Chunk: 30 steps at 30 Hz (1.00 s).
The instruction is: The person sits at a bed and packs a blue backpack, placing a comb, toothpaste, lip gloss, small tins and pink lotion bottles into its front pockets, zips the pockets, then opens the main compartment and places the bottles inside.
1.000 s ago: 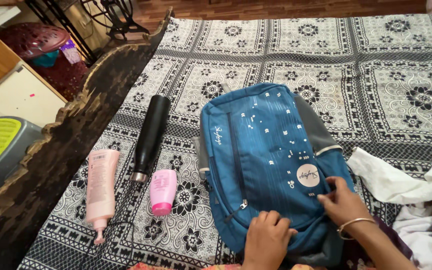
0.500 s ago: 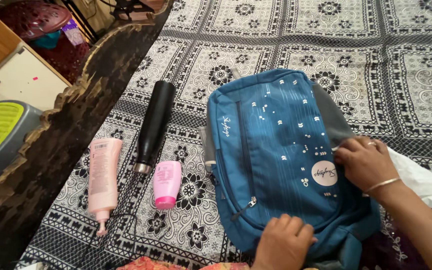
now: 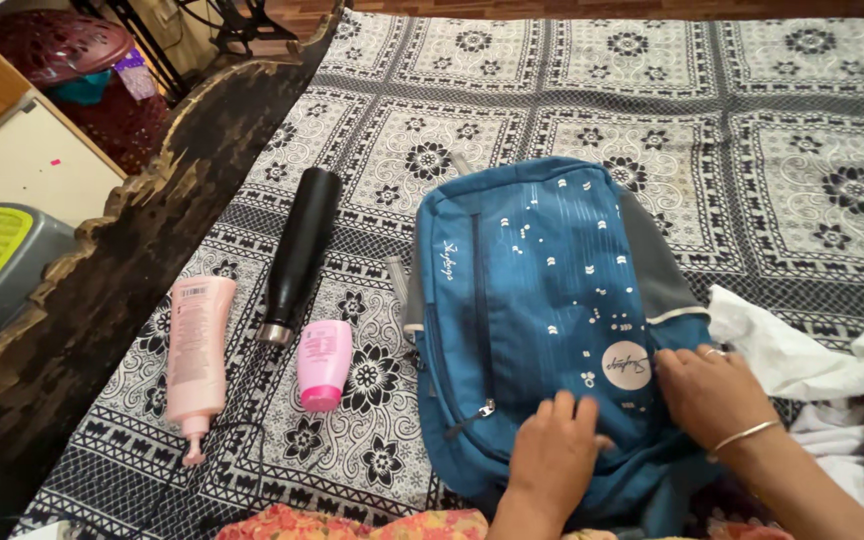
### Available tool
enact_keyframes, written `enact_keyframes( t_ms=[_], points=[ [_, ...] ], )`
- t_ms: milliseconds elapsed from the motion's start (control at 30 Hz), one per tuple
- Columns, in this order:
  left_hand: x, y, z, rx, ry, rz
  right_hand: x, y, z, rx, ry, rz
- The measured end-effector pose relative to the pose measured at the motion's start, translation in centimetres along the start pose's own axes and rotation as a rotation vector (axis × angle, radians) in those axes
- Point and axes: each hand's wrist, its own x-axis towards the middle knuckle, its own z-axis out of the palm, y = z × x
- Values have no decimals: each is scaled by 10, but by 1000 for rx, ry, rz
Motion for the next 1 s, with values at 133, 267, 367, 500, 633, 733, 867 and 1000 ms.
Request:
enact_keyframes(
  t_ms=[133, 267, 367, 500, 633, 733, 867, 1000],
  points=[
    [37, 11, 11, 112, 13, 127, -23, -11, -3, 48, 24, -78],
    [84, 19, 31, 253, -138, 123, -37, -16, -18, 88, 99, -110],
    [110, 0, 29, 278, -171, 350, -33, -16, -34, 115, 103, -60],
    [142, -25, 5, 420, -161, 637, -16, -19, -56, 221, 178, -45],
    [172, -39, -35, 434, -174, 741, -10, -24, -81, 259, 181, -61],
    [186, -44, -62, 467, -178, 726, -18, -32, -99, 269, 210, -137],
    [194, -50, -84, 505, -146, 657, -37, -59, -105, 280, 238, -253],
    [186, -43, -84, 478, -112, 531, -49, -80, -90, 306, 315, -331]
  ],
)
